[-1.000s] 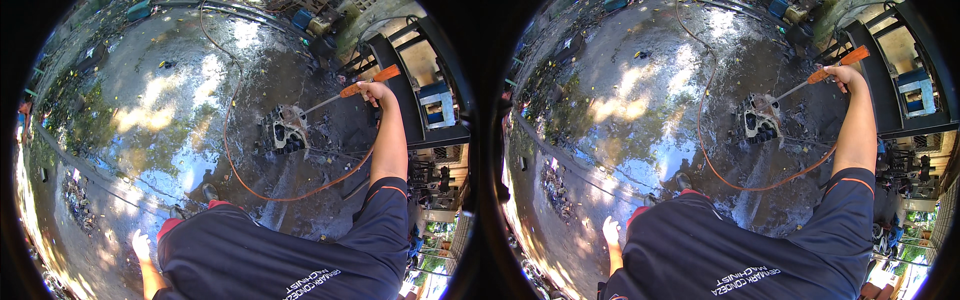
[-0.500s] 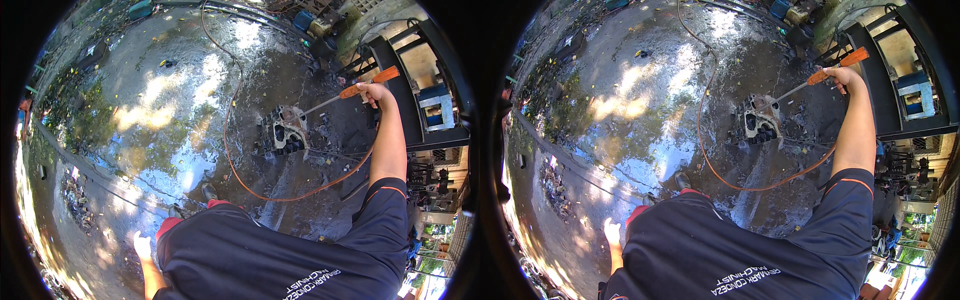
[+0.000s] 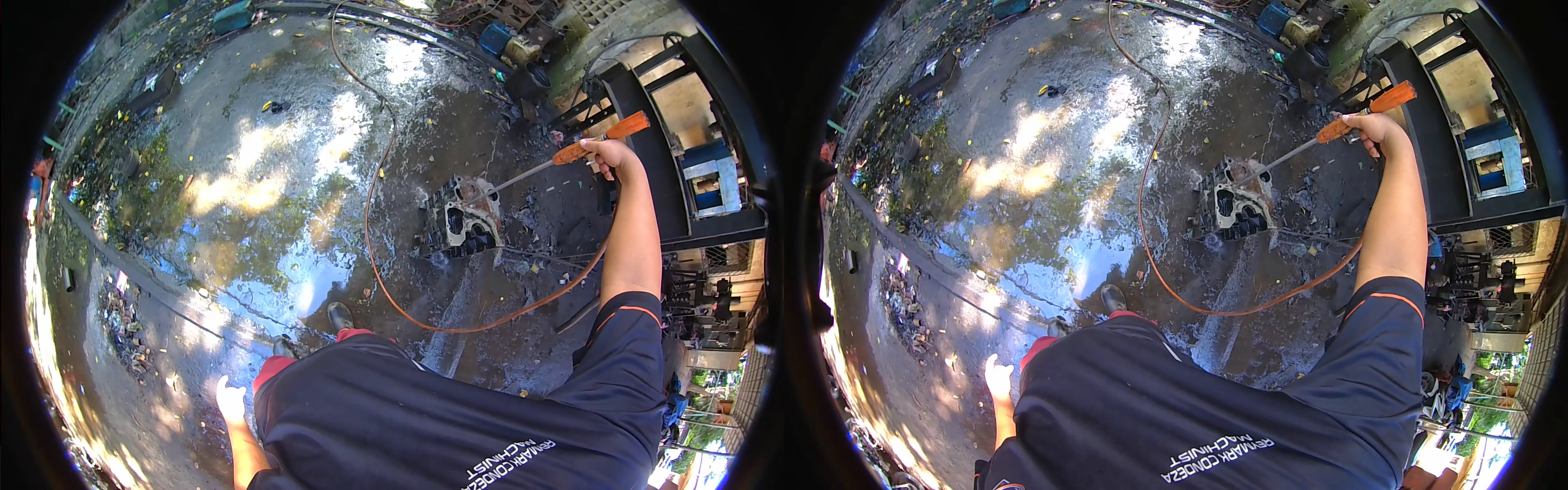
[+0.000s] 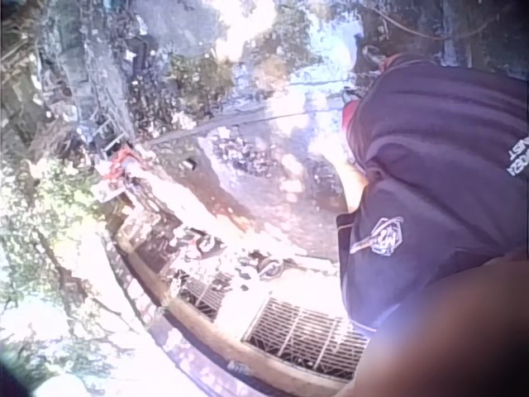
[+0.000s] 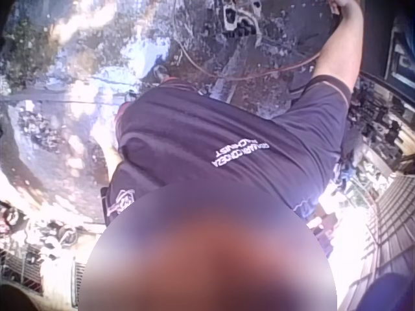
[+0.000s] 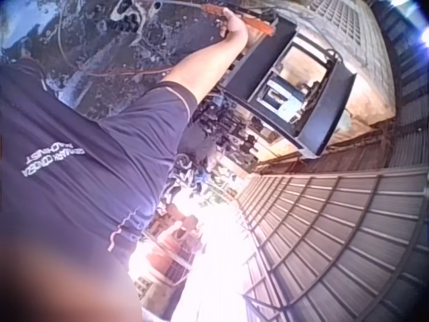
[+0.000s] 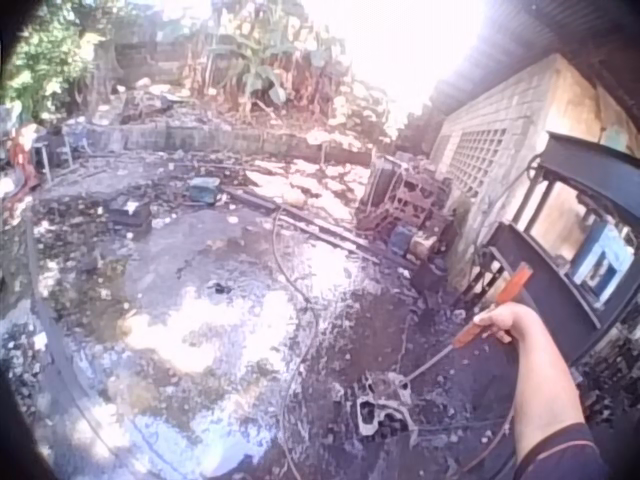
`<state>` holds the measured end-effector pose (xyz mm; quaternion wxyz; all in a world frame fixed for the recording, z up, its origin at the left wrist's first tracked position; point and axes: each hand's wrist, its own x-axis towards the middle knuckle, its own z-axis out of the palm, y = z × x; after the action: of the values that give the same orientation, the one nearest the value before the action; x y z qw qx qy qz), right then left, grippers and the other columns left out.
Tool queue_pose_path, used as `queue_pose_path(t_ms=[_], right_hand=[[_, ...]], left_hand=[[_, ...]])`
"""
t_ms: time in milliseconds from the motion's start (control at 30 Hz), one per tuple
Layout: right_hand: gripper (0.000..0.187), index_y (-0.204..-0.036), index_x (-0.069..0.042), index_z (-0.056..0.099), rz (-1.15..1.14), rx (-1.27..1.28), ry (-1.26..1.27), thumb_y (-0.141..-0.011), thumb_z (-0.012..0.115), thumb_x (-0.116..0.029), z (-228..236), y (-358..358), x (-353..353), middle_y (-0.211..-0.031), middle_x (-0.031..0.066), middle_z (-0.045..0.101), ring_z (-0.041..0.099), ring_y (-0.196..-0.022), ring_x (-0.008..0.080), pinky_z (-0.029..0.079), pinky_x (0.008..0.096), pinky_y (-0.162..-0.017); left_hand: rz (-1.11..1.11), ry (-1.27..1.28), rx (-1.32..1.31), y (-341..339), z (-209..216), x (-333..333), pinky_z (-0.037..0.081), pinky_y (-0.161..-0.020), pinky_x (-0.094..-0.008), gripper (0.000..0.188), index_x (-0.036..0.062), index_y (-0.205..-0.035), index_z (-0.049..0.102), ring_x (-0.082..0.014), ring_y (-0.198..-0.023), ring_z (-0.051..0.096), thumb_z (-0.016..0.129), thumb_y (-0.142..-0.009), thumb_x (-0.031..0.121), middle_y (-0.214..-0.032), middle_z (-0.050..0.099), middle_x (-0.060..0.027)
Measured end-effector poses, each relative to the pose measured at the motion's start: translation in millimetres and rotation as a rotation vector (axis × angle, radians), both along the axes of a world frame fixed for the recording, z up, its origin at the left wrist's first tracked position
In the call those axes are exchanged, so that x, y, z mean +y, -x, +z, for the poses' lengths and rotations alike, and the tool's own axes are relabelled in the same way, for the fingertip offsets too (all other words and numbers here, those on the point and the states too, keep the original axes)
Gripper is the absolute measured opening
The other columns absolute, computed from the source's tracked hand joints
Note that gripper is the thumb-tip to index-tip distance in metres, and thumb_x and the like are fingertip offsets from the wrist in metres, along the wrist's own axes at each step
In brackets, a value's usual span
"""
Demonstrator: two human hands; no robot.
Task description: The person uses a pressure washer to clean a metal engine block placed on the wet floor. They repeatedly spray the part from multiple angles, moving the nozzle around to cover different surfaces.
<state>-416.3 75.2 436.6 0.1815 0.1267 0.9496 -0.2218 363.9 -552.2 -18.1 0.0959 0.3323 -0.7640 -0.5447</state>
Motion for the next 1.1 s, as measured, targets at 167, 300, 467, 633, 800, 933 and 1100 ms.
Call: queue_pose_path(t_ms=[167,300,467,633,800,933,1100], right_hand=[[0.041,-0.083,-0.005,0.06,0.001,0.021,0.009,-0.087,0.07,-0.045,0,0,1,-0.057,0.0002,0.041,0.041,-0.041,0.0139,0.031,0.0319,-0.036],[0.04,-0.082,-0.005,0.059,-0.001,0.005,0.006,-0.087,0.07,-0.044,0,2,1,-0.057,0.0003,0.041,0.041,-0.041,0.0136,0.03,0.0315,-0.035],[0.04,-0.08,-0.006,0.058,0.003,0.033,-0.011,-0.086,0.071,-0.043,-1,0,-1,-0.057,0.0003,0.041,0.041,-0.04,0.0133,0.03,0.0311,-0.035],[0.04,-0.078,-0.007,0.057,-0.026,0.024,-0.021,-0.086,0.071,-0.043,-1,2,-3,-0.057,-0.0001,0.041,0.04,-0.039,0.013,0.029,0.0309,-0.035],[0.04,-0.078,-0.007,0.057,-0.028,-0.002,0.01,-0.086,0.071,-0.044,-1,7,-2,-0.057,-0.0004,0.041,0.04,-0.039,0.0131,0.028,0.0309,-0.035],[0.047,-0.073,-0.005,0.052,0.027,0.007,0.014,-0.084,0.073,-0.046,-2,9,-1,-0.056,0.0034,0.041,0.042,-0.038,0.0177,0.031,0.0342,-0.033],[0.044,-0.08,-0.002,0.058,-0.021,-0.004,-0.027,-0.086,0.071,-0.044,-3,14,-2,-0.056,0.0038,0.041,0.042,-0.037,0.0172,0.031,0.0348,-0.033]], left_hand=[[0.297,-0.344,-0.192,11,12,8,0.048,-0.056,-0.0257,0.063,-0.0087,-0.137,0.043,-0.0111,-0.059,0.056,0.067,-0.081,0.004,-0.074,0.06,-0.0049],[0.243,-0.294,-0.432,25,27,15,0.048,-0.054,-0.0265,0.057,-0.0093,-0.134,0.047,-0.0128,-0.059,0.057,0.067,-0.084,0.009,-0.085,0.063,-0.0104],[0.214,-0.287,-0.456,31,31,17,0.05,-0.054,-0.0272,0.054,-0.0092,-0.133,0.049,-0.0146,-0.061,0.059,0.067,-0.086,0.012,-0.1,0.063,-0.0152],[0.235,-0.319,-0.476,33,30,15,0.051,-0.055,-0.0275,0.053,-0.0083,-0.132,0.049,-0.015,-0.062,0.06,0.067,-0.087,0.013,-0.106,0.063,-0.0157],[0.249,-0.322,-0.495,32,29,17,0.051,-0.056,-0.0277,0.052,-0.0082,-0.131,0.05,-0.0145,-0.062,0.059,0.067,-0.086,0.013,-0.105,0.063,-0.0149],[0.26,-0.342,-0.507,30,25,19,0.051,-0.056,-0.0274,0.052,-0.008,-0.131,0.05,-0.0143,-0.061,0.058,0.067,-0.086,0.013,-0.105,0.063,-0.0147],[0.277,-0.343,-0.454,29,22,21,0.05,-0.055,-0.0282,0.051,-0.0075,-0.131,0.05,-0.0153,-0.061,0.058,0.067,-0.087,0.012,-0.1,0.063,-0.0138]])
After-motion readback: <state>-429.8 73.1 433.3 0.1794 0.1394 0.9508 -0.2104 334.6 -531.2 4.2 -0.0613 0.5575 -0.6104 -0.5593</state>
